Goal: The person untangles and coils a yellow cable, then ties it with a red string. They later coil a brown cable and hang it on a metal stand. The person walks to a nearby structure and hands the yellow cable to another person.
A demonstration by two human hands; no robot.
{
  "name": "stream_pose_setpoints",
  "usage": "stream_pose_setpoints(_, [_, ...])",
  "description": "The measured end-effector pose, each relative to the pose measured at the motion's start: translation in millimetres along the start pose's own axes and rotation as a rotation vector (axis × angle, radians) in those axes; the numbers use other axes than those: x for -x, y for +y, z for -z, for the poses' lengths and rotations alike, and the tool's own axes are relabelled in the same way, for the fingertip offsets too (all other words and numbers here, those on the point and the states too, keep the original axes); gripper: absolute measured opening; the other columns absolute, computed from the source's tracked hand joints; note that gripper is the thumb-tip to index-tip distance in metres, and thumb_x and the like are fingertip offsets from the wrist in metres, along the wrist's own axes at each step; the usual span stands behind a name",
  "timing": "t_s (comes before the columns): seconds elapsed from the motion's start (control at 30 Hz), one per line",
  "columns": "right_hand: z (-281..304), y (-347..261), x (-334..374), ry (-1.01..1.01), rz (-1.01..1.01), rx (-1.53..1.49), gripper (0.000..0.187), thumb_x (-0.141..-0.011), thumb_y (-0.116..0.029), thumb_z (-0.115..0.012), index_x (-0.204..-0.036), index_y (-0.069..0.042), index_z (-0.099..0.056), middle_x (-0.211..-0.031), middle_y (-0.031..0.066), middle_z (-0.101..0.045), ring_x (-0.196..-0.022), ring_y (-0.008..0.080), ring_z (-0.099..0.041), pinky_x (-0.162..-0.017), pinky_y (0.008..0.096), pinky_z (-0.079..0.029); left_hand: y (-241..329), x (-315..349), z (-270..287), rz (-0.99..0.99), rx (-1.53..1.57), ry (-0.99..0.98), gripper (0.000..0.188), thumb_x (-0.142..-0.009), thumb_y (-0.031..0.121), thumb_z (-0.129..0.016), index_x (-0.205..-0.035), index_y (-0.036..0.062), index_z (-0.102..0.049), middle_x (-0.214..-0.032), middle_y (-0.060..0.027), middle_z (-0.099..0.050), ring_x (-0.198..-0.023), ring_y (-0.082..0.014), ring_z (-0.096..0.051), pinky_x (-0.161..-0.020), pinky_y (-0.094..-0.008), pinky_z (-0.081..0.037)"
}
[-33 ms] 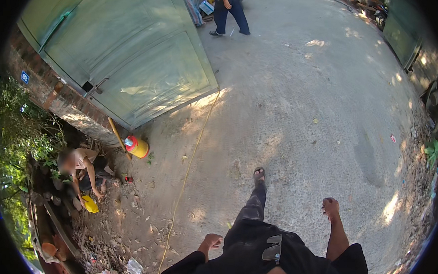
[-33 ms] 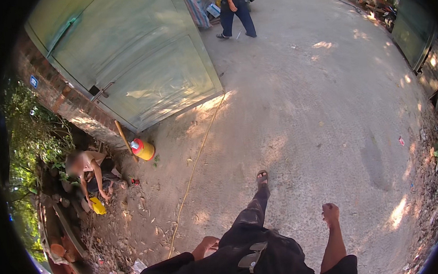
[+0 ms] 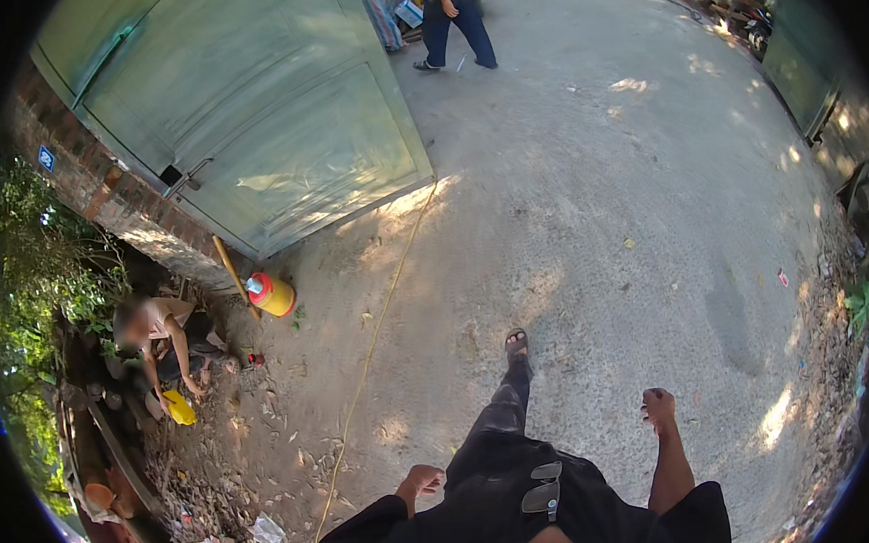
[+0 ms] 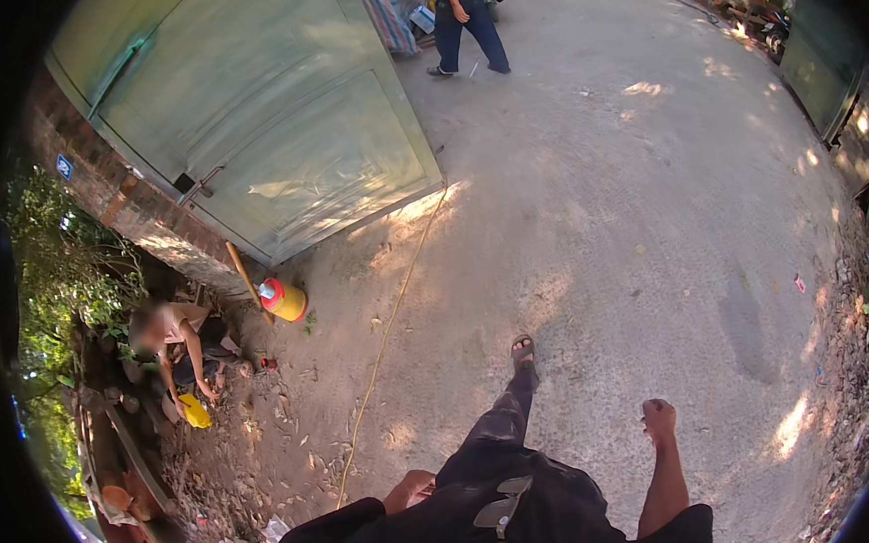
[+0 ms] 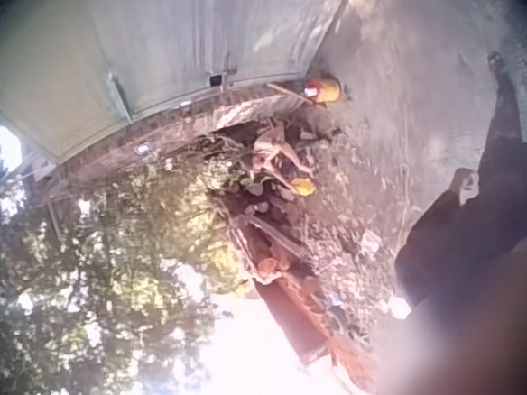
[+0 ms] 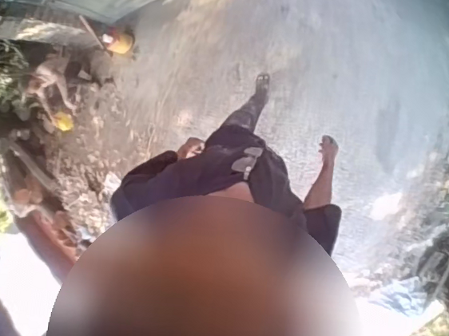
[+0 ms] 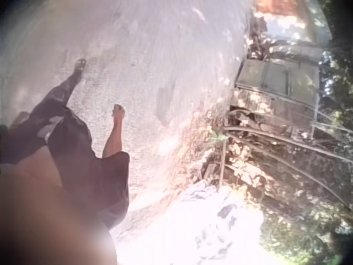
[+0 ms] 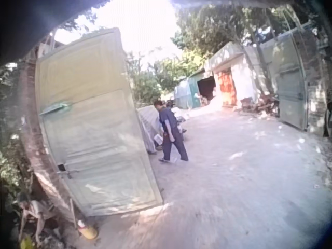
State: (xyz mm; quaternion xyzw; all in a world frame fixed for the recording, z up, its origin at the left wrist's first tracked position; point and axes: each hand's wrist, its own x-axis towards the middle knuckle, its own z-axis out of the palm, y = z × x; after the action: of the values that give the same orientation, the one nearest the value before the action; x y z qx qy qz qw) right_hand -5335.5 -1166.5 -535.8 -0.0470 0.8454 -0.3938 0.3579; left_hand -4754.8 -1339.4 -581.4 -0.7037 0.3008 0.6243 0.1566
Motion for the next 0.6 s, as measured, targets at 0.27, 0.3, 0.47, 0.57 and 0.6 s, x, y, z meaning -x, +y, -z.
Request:
stream_pose_setpoints(0.27, [-82.4, -142.1, -117.6, -0.187, -0.362, 0.093, 0.034, -0.083, -0.025, -0.062, -0.108, -0.003, -0.066, -0.085, 0.0084, -0.065, -0.068, 0.0215, -0.063, -0.062, 0.0428, -0.056, 317.1, -50.8, 35.7, -0.098, 0.165, 0.076, 0.012, -0.083, 0.018, -0.069, -0.078, 0.0087, -0.063, -0.076, -0.0026, -0.062, -0.065, -0.0147, -0.059, -0.069, -0.0378, -0.055])
stream_pose_setpoints(0.3, [-89.8, -158.1, -130.6, -0.185, -0.349, 0.024, 0.032, -0.083, -0.024, -0.063, -0.106, -0.003, -0.067, -0.083, 0.0077, -0.065, -0.068, 0.0212, -0.063, -0.061, 0.0419, -0.055, 368.6, -50.9, 41.8, -0.137, 0.166, 0.06, 0.011, -0.083, 0.019, -0.069, -0.084, 0.0082, -0.065, -0.08, -0.0023, -0.063, -0.07, -0.0152, -0.061, -0.067, -0.037, -0.054])
stream_pose_setpoints(0.47, [-118.4, -210.3, -228.0, -0.156, -0.388, -0.044, 0.019, -0.081, -0.017, -0.062, -0.09, -0.003, -0.071, -0.073, 0.0072, -0.065, -0.065, 0.0188, -0.063, -0.054, 0.0393, -0.05, 599.5, -64.3, 71.2, -0.417, 0.145, 0.042, 0.022, -0.084, 0.026, -0.071, -0.093, 0.0071, -0.069, -0.086, -0.0039, -0.065, -0.076, -0.0167, -0.063, -0.067, -0.0364, -0.054])
stream_pose_setpoints(0.57, [-119.6, -225.8, -323.5, -0.331, -0.131, 0.209, 0.018, -0.082, -0.019, -0.062, -0.09, -0.004, -0.07, -0.075, 0.0081, -0.066, -0.065, 0.0209, -0.063, -0.057, 0.0423, -0.05, 701.2, -87.0, 64.9, -0.408, 0.156, 0.145, 0.022, -0.085, 0.027, -0.071, -0.094, 0.0071, -0.069, -0.084, -0.0039, -0.065, -0.075, -0.0172, -0.063, -0.067, -0.0358, -0.054])
stream_pose_setpoints(0.6, [-118.0, -235.7, -360.0, -0.351, 0.216, 0.557, 0.018, -0.082, -0.019, -0.062, -0.09, -0.005, -0.069, -0.075, 0.0082, -0.065, -0.065, 0.0216, -0.063, -0.057, 0.0433, -0.05, 734.3, -95.6, 62.5, -0.378, 0.158, 0.204, 0.022, -0.085, 0.027, -0.071, -0.093, 0.0072, -0.069, -0.083, -0.0038, -0.065, -0.074, -0.0172, -0.062, -0.066, -0.0356, -0.054])
